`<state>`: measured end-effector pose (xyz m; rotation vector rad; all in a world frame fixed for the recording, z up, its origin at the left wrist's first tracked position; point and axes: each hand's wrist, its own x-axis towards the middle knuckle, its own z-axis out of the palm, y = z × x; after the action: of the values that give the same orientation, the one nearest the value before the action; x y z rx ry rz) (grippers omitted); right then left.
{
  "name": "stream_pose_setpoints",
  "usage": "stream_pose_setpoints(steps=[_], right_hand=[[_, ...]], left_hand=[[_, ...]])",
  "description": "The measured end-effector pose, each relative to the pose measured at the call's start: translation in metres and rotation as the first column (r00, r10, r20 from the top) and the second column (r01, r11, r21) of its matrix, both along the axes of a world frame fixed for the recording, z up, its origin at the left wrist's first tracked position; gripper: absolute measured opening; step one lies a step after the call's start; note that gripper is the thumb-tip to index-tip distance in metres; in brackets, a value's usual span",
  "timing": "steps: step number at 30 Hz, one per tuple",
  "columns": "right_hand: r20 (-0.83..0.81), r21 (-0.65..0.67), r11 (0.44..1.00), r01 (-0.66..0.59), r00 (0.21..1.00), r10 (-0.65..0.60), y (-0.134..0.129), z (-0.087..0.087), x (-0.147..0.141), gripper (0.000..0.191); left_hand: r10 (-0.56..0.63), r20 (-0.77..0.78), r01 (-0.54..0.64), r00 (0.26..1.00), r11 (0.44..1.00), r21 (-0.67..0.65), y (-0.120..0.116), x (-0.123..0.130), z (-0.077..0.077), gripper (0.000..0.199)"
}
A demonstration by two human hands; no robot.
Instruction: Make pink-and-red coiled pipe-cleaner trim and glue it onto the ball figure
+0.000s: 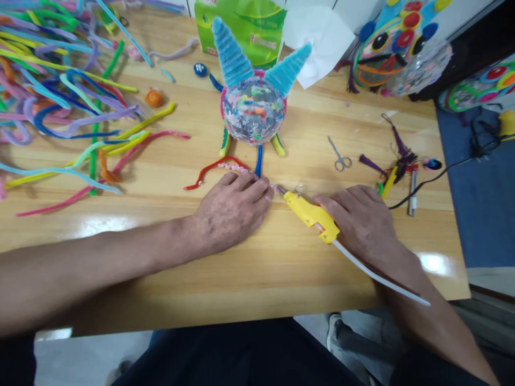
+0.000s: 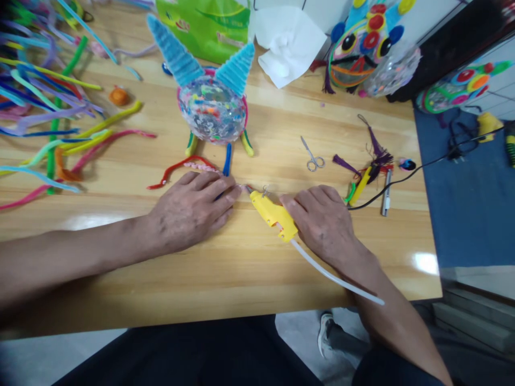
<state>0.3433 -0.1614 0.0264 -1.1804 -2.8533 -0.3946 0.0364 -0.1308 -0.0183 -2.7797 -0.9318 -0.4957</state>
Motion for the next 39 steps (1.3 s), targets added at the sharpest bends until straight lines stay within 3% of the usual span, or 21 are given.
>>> stream_pose_setpoints(steps=[11,17,25,39], right_hand=[[0.012,-0.055,0.998,0.041,0.999,-0.04,-0.0014,0.0006,0.0029,0.025],[-0.097,0.0,1.0,0.013,0.995,-0.013,-0.0013,-0.0036,0.0065,0.029],[0.003,-0.025,1.0,0.001,1.0,-0.001,-0.0016,0.0001,0.0005,0.025],[-0.065,0.012,0.999,-0.036,0.997,0.036,-0.0007,0.0009,0.0014,0.02]], left_hand=[[0.004,0.007,-0.004,1.0,1.0,-0.003,-0.0004,0.0006,0.0013,0.03],[0.001,-0.013,0.0,1.0,1.0,0.025,0.0,0.0001,0.0038,0.03],[-0.01,-0.018,0.01,1.0,1.0,0.011,0.001,-0.0012,0.0015,0.029],[-0.008,-0.016,0.008,1.0,1.0,0.009,-0.0004,-0.0005,-0.0027,0.03]])
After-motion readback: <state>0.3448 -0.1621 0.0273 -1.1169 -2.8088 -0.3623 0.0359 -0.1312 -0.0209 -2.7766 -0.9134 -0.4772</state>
